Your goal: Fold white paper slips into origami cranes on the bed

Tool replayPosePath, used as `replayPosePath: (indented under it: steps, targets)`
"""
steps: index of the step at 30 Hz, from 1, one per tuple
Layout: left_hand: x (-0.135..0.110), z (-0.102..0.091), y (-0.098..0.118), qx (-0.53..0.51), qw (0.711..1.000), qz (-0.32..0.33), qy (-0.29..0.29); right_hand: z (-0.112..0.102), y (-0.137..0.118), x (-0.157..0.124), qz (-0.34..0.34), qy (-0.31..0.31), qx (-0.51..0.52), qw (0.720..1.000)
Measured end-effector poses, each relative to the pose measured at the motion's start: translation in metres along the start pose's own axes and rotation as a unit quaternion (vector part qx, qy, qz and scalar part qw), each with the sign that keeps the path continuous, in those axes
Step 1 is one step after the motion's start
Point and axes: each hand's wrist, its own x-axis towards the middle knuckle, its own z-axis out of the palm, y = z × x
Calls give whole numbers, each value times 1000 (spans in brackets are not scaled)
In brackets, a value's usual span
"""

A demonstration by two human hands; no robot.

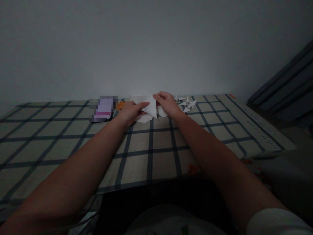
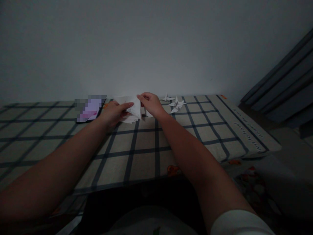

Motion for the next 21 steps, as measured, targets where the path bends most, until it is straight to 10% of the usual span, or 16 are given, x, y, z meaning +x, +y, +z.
replayPosePath:
  steps: [21]
  targets:
    - [3, -3, 1, 18, 1000, -8, -10, -3, 8, -2, 7, -27, -63, 998]
